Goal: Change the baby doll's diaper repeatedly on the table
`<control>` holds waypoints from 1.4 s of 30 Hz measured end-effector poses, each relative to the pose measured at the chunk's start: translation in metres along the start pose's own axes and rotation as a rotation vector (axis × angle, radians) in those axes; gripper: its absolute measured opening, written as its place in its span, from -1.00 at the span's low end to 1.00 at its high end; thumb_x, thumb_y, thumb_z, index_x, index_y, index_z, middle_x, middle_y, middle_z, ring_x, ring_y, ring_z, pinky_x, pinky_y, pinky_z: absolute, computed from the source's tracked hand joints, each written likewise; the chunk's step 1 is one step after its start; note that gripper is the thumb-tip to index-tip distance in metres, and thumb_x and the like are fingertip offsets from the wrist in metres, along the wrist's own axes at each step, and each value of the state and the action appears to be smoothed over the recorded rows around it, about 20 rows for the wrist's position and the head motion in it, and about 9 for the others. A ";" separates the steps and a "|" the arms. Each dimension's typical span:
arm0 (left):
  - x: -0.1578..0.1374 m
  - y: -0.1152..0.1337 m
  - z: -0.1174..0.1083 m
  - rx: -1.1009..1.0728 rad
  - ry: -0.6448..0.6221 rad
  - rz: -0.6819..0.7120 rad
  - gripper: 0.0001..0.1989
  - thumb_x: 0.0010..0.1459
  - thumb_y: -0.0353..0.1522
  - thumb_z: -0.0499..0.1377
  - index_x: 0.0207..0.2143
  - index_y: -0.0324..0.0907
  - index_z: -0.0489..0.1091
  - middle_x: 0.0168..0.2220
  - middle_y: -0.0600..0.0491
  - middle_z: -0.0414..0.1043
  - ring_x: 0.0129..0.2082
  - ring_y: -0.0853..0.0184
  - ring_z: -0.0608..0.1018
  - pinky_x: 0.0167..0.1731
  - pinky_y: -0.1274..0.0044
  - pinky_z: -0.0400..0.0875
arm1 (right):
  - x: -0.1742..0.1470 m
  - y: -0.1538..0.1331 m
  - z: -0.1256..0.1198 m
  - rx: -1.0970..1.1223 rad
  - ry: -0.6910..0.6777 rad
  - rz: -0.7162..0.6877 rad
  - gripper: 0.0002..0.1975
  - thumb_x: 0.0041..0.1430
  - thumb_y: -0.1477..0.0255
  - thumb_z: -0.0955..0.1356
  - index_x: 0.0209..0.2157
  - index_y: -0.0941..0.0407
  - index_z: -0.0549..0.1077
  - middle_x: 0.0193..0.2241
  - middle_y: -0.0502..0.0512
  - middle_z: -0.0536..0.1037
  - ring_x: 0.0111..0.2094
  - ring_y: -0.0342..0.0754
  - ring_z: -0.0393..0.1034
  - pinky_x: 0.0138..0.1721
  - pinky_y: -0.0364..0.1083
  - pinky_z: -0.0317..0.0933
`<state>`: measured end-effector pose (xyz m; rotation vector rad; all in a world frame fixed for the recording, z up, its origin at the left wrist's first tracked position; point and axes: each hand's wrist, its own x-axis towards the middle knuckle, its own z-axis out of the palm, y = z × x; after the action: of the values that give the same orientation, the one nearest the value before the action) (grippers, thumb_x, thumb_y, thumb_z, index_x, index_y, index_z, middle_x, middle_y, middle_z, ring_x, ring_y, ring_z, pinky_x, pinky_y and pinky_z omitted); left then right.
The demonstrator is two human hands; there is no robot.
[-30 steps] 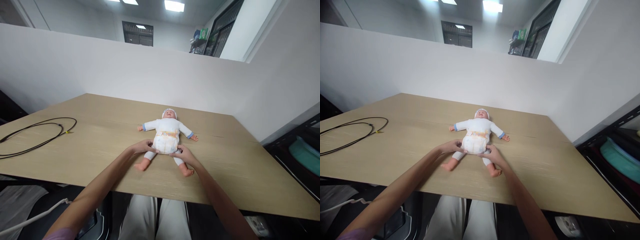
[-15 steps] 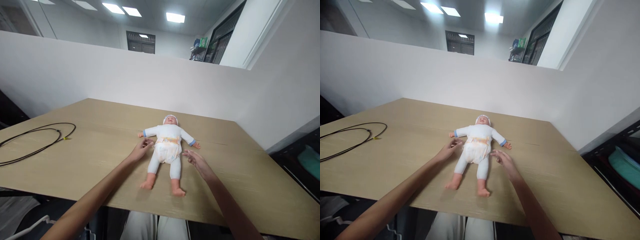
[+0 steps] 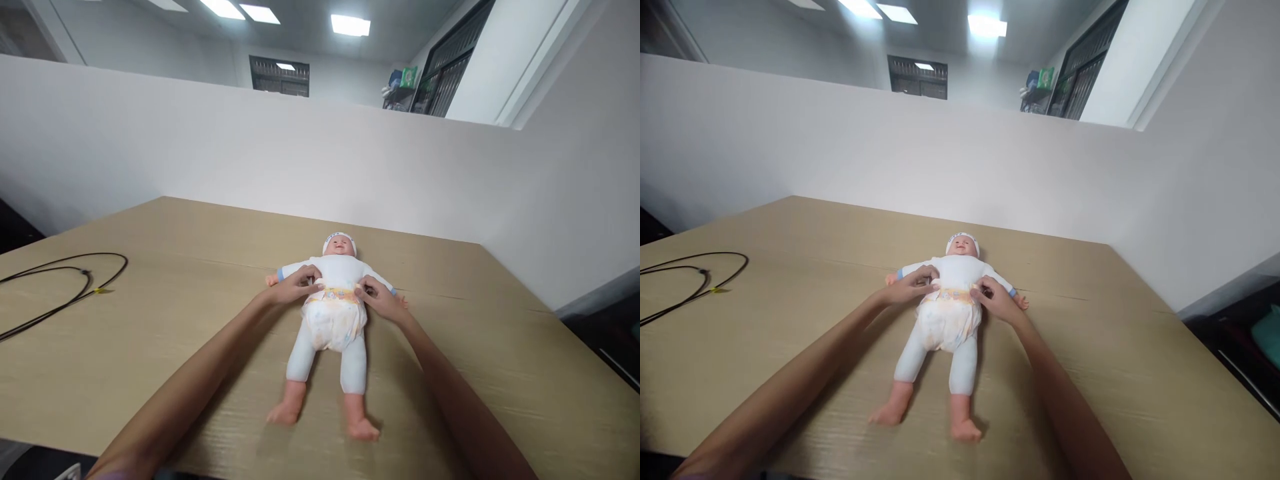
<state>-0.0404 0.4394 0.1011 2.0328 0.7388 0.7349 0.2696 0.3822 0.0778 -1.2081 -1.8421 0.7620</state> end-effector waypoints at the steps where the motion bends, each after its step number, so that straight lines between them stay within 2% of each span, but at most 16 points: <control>1: 0.001 0.001 0.001 -0.014 0.007 -0.013 -0.58 0.35 0.05 0.20 -0.23 -0.13 0.40 -0.23 0.06 0.36 -0.22 0.27 0.41 -0.17 0.47 0.40 | 0.001 0.001 0.005 0.004 0.037 -0.001 -0.52 0.35 -0.10 0.34 -0.29 0.05 0.44 -0.32 0.01 0.48 -0.25 -0.02 0.37 -0.14 -0.07 0.33; 4: 0.004 -0.001 0.011 -0.051 0.103 -0.066 -0.55 0.42 0.08 0.07 -0.22 -0.12 0.34 -0.32 0.12 0.30 -0.34 0.32 0.35 -0.30 0.50 0.33 | 0.001 0.004 0.024 0.028 0.218 0.025 -0.52 0.38 -0.11 0.30 -0.33 0.03 0.37 -0.44 -0.05 0.39 -0.37 -0.04 0.30 -0.27 -0.08 0.26; 8: 0.007 -0.009 0.024 0.006 0.252 -0.074 -0.59 0.44 0.05 0.07 -0.20 -0.11 0.29 -0.29 0.11 0.34 -0.32 0.31 0.37 -0.27 0.49 0.31 | 0.000 0.005 0.038 -0.010 0.373 0.065 -0.56 0.39 -0.06 0.32 -0.32 0.03 0.37 -0.44 -0.03 0.43 -0.38 -0.02 0.35 -0.28 -0.06 0.27; 11: 0.008 -0.015 0.025 0.129 0.345 -0.059 -0.65 0.47 -0.02 0.03 -0.14 -0.11 0.31 -0.22 0.03 0.43 -0.24 0.24 0.44 -0.16 0.43 0.35 | 0.000 0.006 0.026 -0.125 0.503 0.089 -0.60 0.43 -0.01 0.30 -0.19 0.05 0.45 -0.33 0.09 0.55 -0.32 0.04 0.42 -0.24 -0.02 0.33; 13: 0.007 -0.021 0.017 0.287 0.426 -0.042 -0.66 0.50 -0.06 0.00 -0.10 -0.12 0.35 -0.15 -0.05 0.49 -0.14 0.15 0.47 -0.03 0.35 0.35 | 0.000 0.010 0.008 -0.295 0.564 0.060 -0.62 0.45 0.04 0.29 -0.12 0.06 0.49 -0.23 0.19 0.59 -0.21 0.11 0.45 -0.09 0.06 0.36; 15: 0.002 -0.031 0.003 0.462 0.479 -0.038 -0.64 0.49 -0.07 0.00 -0.05 -0.13 0.39 -0.04 -0.11 0.54 -0.02 0.05 0.47 0.11 0.25 0.29 | -0.001 0.019 -0.010 -0.461 0.534 0.012 -0.62 0.40 0.05 0.33 -0.08 0.07 0.53 -0.11 0.27 0.62 -0.05 0.21 0.45 0.10 0.16 0.31; 17: -0.004 -0.045 -0.014 0.590 0.486 -0.070 -0.59 0.46 -0.02 0.03 -0.01 -0.13 0.41 0.04 -0.15 0.54 0.06 -0.03 0.45 0.18 0.18 0.23 | -0.003 0.030 -0.026 -0.501 0.442 0.005 -0.58 0.33 0.04 0.38 -0.03 0.08 0.55 -0.03 0.30 0.63 0.04 0.26 0.46 0.18 0.20 0.27; 21: -0.015 -0.069 -0.039 0.630 0.450 -0.186 -0.48 0.40 0.10 0.05 -0.04 -0.14 0.48 -0.04 -0.16 0.58 -0.02 -0.04 0.50 0.13 0.21 0.28 | -0.011 0.047 -0.043 -0.423 0.291 0.134 -0.53 0.34 -0.06 0.35 -0.10 0.06 0.56 -0.11 0.23 0.68 -0.11 0.18 0.54 0.00 0.08 0.34; 24: -0.017 -0.070 -0.038 0.550 0.391 -0.216 -0.46 0.38 0.12 0.03 -0.12 -0.12 0.52 -0.13 -0.13 0.62 -0.10 0.00 0.54 0.03 0.29 0.33 | -0.013 0.045 -0.040 -0.430 0.175 0.227 -0.47 0.40 -0.13 0.25 -0.28 0.03 0.53 -0.26 0.17 0.67 -0.22 0.14 0.53 -0.13 0.03 0.29; 27: -0.012 -0.054 -0.020 0.379 0.364 -0.332 -0.43 0.30 0.18 0.09 -0.27 -0.11 0.53 -0.29 -0.07 0.63 -0.22 0.04 0.57 -0.14 0.38 0.36 | -0.010 0.033 -0.021 -0.306 0.126 0.366 -0.42 0.38 -0.19 0.22 -0.29 0.02 0.50 -0.38 0.14 0.64 -0.28 0.15 0.53 -0.18 0.02 0.30; 30: -0.008 -0.031 0.004 0.244 0.341 -0.424 -0.37 0.29 0.23 0.06 -0.40 -0.11 0.48 -0.48 -0.01 0.56 -0.40 0.11 0.57 -0.33 0.43 0.34 | -0.007 0.019 0.008 -0.132 0.215 0.467 -0.35 0.31 -0.27 0.23 -0.24 0.04 0.52 -0.41 0.18 0.63 -0.26 0.18 0.57 -0.20 0.03 0.34; 33: -0.014 -0.001 0.019 0.175 0.359 -0.481 -0.35 0.33 0.23 0.00 -0.32 -0.14 0.48 -0.53 0.03 0.53 -0.51 0.16 0.56 -0.42 0.44 0.33 | -0.012 0.003 0.028 -0.077 0.256 0.511 -0.25 0.29 -0.34 0.17 -0.16 0.06 0.53 -0.42 0.18 0.63 -0.28 0.18 0.60 -0.24 0.03 0.39; 35: -0.028 0.027 0.026 0.132 0.370 -0.524 -0.34 0.35 0.23 -0.02 -0.22 -0.15 0.49 -0.54 0.06 0.51 -0.57 0.19 0.53 -0.46 0.45 0.32 | -0.024 -0.011 0.031 -0.012 0.253 0.511 -0.18 0.29 -0.36 0.12 -0.11 0.08 0.54 -0.43 0.16 0.64 -0.32 0.17 0.61 -0.28 0.03 0.42; 37: -0.054 0.060 0.037 0.097 0.380 -0.544 -0.33 0.36 0.23 -0.02 -0.14 -0.17 0.49 -0.55 0.09 0.48 -0.62 0.23 0.49 -0.49 0.45 0.33 | -0.043 -0.029 0.024 0.105 0.272 0.454 -0.14 0.28 -0.38 0.14 -0.02 0.10 0.56 -0.28 0.21 0.70 -0.20 0.19 0.65 -0.19 0.05 0.49; 39: -0.095 0.093 0.057 0.085 0.395 -0.505 -0.33 0.37 0.21 0.01 -0.04 -0.18 0.49 -0.49 0.07 0.53 -0.60 0.22 0.51 -0.45 0.43 0.39 | -0.074 -0.051 0.011 0.197 0.288 0.371 -0.13 0.27 -0.37 0.20 0.10 0.10 0.55 0.02 0.24 0.69 0.08 0.23 0.59 0.06 0.08 0.48; 42: -0.183 0.132 0.102 0.101 0.389 -0.350 -0.42 0.40 0.08 0.12 0.23 -0.11 0.42 -0.11 -0.05 0.66 -0.22 0.09 0.66 -0.20 0.40 0.52 | -0.146 -0.083 -0.017 0.151 0.150 0.338 -0.25 0.39 -0.23 0.25 0.27 0.04 0.50 0.21 0.19 0.60 0.27 0.26 0.45 0.28 0.14 0.35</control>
<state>-0.0565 0.1933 0.1214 1.7948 1.3395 0.9079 0.2807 0.2176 0.1125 -1.4537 -1.4498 0.9486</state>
